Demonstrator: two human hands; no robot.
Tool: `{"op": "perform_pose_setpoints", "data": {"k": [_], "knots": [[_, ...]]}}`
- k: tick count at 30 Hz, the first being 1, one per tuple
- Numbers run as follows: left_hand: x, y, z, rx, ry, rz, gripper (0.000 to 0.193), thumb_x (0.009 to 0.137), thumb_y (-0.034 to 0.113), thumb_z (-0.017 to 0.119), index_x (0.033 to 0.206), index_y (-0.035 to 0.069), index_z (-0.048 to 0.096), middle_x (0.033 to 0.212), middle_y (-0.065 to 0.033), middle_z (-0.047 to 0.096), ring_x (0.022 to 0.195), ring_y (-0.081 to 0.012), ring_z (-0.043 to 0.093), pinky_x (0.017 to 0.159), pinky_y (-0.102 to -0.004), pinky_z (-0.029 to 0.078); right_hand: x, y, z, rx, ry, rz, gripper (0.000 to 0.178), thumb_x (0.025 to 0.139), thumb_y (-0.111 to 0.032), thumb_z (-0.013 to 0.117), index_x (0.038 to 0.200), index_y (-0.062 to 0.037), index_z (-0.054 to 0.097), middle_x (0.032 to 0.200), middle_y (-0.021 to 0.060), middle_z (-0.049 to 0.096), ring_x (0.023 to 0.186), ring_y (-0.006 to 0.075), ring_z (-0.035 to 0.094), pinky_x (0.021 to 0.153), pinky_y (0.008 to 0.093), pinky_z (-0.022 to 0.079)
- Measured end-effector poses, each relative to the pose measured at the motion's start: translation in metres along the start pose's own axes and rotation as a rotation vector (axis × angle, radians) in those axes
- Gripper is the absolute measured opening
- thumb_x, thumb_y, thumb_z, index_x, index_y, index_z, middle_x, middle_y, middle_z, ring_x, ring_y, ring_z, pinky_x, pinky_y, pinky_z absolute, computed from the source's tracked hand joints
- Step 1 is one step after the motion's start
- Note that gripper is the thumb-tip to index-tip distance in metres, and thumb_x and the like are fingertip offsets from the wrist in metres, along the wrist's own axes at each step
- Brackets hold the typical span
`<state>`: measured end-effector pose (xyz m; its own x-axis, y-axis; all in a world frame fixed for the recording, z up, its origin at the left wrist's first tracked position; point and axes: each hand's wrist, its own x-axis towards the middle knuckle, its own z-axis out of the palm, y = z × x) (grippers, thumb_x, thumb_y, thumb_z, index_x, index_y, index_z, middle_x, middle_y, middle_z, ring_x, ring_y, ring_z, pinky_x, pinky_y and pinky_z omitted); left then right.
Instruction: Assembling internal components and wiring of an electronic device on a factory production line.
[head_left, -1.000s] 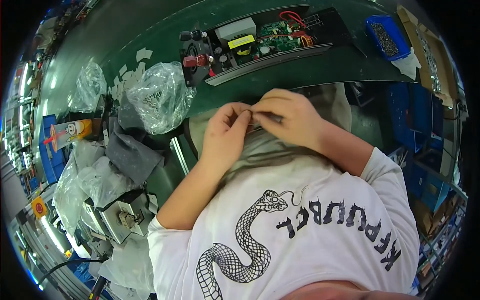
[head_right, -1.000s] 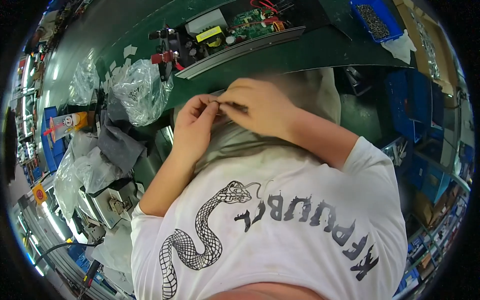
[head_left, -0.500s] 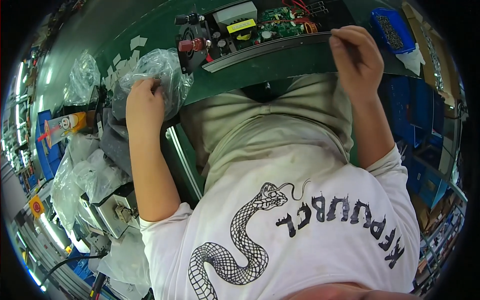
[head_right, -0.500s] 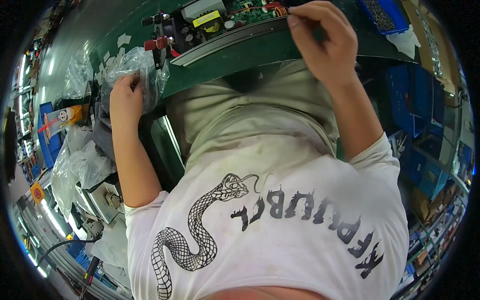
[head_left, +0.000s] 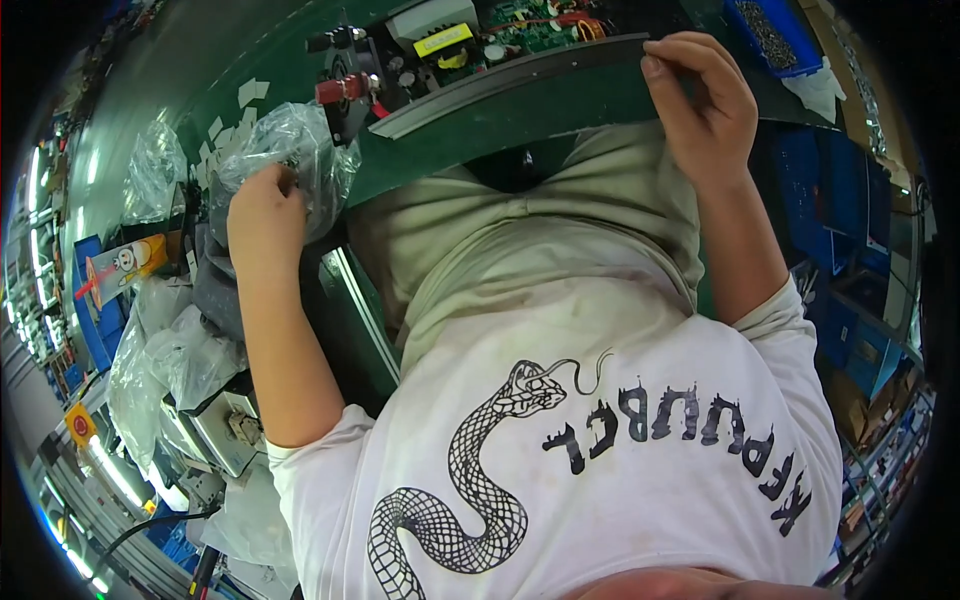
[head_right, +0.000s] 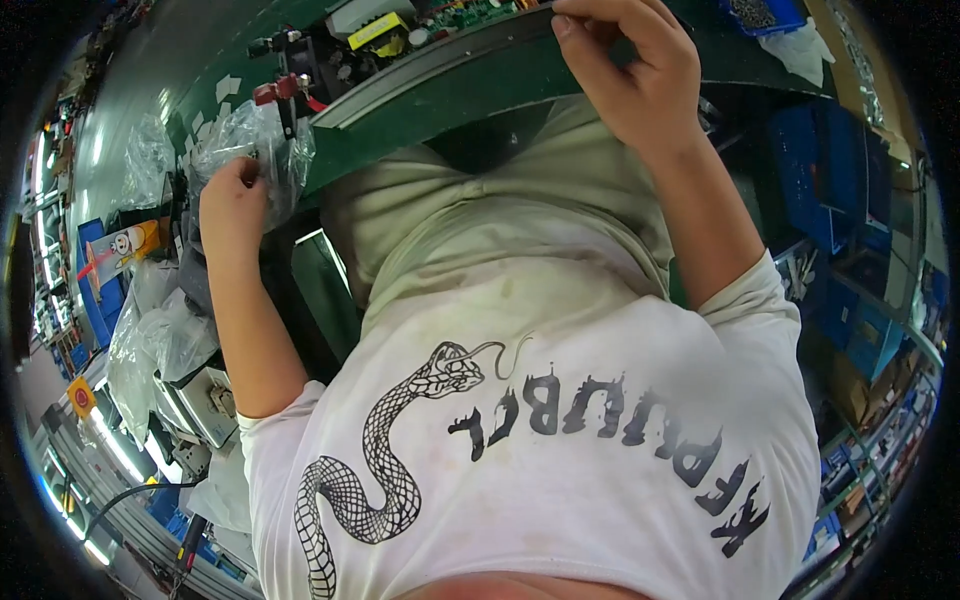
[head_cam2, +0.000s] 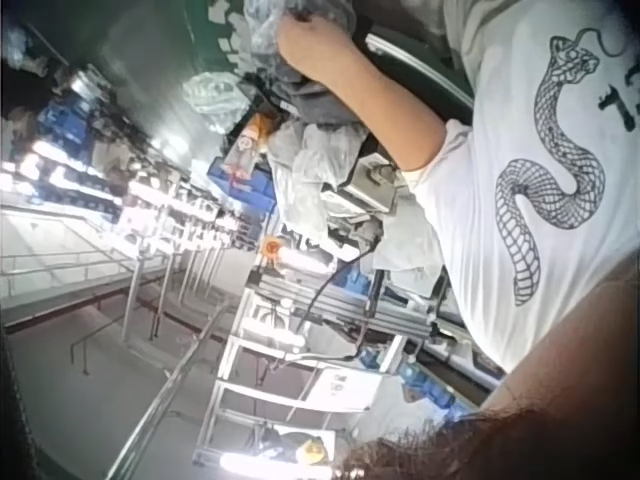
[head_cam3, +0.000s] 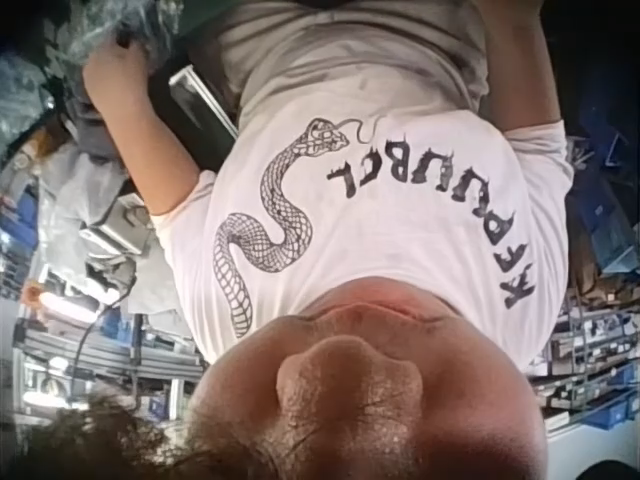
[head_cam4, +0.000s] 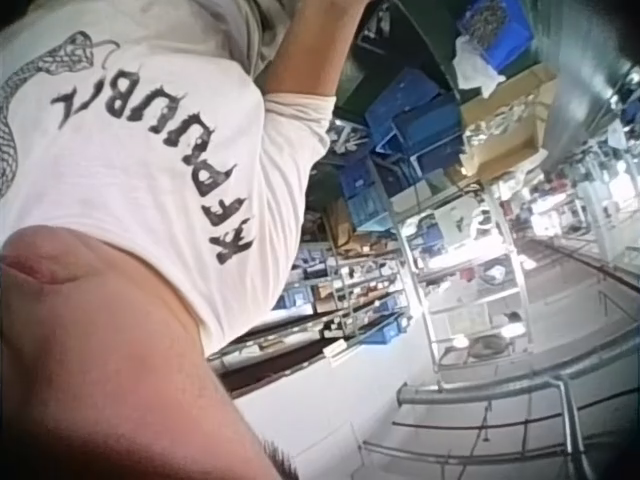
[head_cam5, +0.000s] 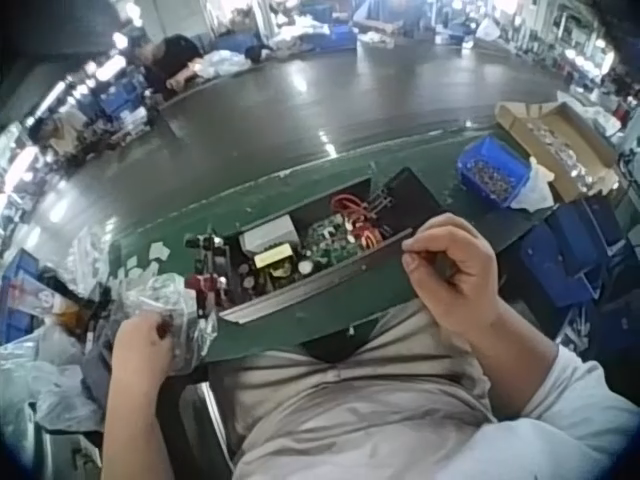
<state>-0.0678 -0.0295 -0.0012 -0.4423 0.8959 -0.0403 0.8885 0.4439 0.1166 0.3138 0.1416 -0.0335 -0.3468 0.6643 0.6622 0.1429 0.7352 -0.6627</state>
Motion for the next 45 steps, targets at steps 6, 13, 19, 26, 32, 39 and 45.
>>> {"op": "perform_pose_setpoints", "data": {"k": [6, 13, 19, 26, 32, 39, 45], "knots": [[-0.007, -0.001, -0.009, -0.093, 0.023, -0.031, 0.022, 0.089, 0.013, 0.063, 0.106, 0.001, 0.072, 0.101, -0.0177, 0.073, 0.093, -0.0334, 0.07, 0.084, -0.0383, 0.053, -0.005, 0.002, -0.006, -0.005, -0.024, -0.016, 0.014, 0.093, 0.005, 0.069, 0.106, 0.0024, 0.07, 0.107, 0.0052, 0.066, 0.088, 0.0072, 0.06, 0.076, 0.0202, 0.048], [-0.015, -0.005, -0.01, -0.248, 0.125, -0.207, 0.019, 0.092, 0.012, 0.069, 0.109, 0.002, 0.071, 0.095, -0.0084, 0.074, 0.083, -0.0172, 0.069, 0.078, -0.0304, 0.053, -0.012, 0.002, -0.01, 0.029, 0.01, 0.074, 0.014, 0.093, 0.006, 0.068, 0.107, 0.0026, 0.07, 0.107, 0.0044, 0.066, 0.085, 0.0052, 0.059, 0.07, 0.019, 0.047], [-0.053, 0.022, -0.022, -1.127, 0.337, -0.124, 0.011, 0.088, -0.002, 0.072, 0.098, 0.001, 0.07, 0.093, -0.0055, 0.072, 0.084, -0.0114, 0.065, 0.076, -0.0245, 0.052, -0.009, -0.038, 0.007, 0.119, -0.096, 0.09, 0.017, 0.09, 0.007, 0.069, 0.106, 0.0033, 0.069, 0.106, 0.0062, 0.066, 0.081, 0.008, 0.06, 0.067, 0.0203, 0.047], [-0.078, 0.106, 0.015, -1.908, -0.479, -0.017, 0.032, 0.089, -0.011, 0.067, 0.111, 0.002, 0.049, 0.099, -0.0101, 0.07, 0.09, -0.0153, 0.067, 0.083, -0.028, 0.055, -0.015, -0.087, 0.063, 0.452, -0.567, 0.083, 0.026, 0.086, 0.002, 0.074, 0.111, -0.0011, 0.072, 0.099, 0.01, 0.066, 0.079, 0.0167, 0.065, 0.064, 0.0301, 0.053], [-0.074, 0.098, 0.027, -2.022, -0.754, -0.146, 0.03, 0.087, -0.008, 0.071, 0.106, 0.005, 0.051, 0.097, -0.0132, 0.073, 0.08, -0.0176, 0.069, 0.074, -0.0276, 0.055, -0.013, -0.08, 0.061, 0.605, -0.732, 0.364, 0.023, 0.084, -0.002, 0.079, 0.107, -0.0024, 0.074, 0.096, 0.0078, 0.066, 0.079, 0.0163, 0.065, 0.065, 0.0278, 0.053], [-0.069, 0.104, 0.035, -2.068, -0.788, -0.27, 0.023, 0.091, -0.004, 0.07, 0.105, 0.006, 0.055, 0.1, -0.013, 0.073, 0.082, -0.0178, 0.068, 0.072, -0.0262, 0.054, -0.015, -0.078, 0.06, 0.296, -0.589, 0.241, 0.021, 0.079, -0.003, 0.082, 0.099, -0.0032, 0.075, 0.09, 0.0077, 0.067, 0.079, 0.018, 0.067, 0.067, 0.031, 0.055], [-0.066, 0.111, 0.042, -2.073, -0.557, -0.251, 0.019, 0.092, -0.006, 0.065, 0.101, 0.006, 0.053, 0.097, -0.0098, 0.068, 0.081, -0.0151, 0.063, 0.074, -0.0264, 0.051, -0.026, -0.066, 0.075, 0.008, -0.426, -0.242, 0.024, 0.075, -0.006, 0.082, 0.097, -0.004, 0.075, 0.093, 0.0077, 0.07, 0.081, 0.0223, 0.069, 0.071, 0.0319, 0.058]]}}
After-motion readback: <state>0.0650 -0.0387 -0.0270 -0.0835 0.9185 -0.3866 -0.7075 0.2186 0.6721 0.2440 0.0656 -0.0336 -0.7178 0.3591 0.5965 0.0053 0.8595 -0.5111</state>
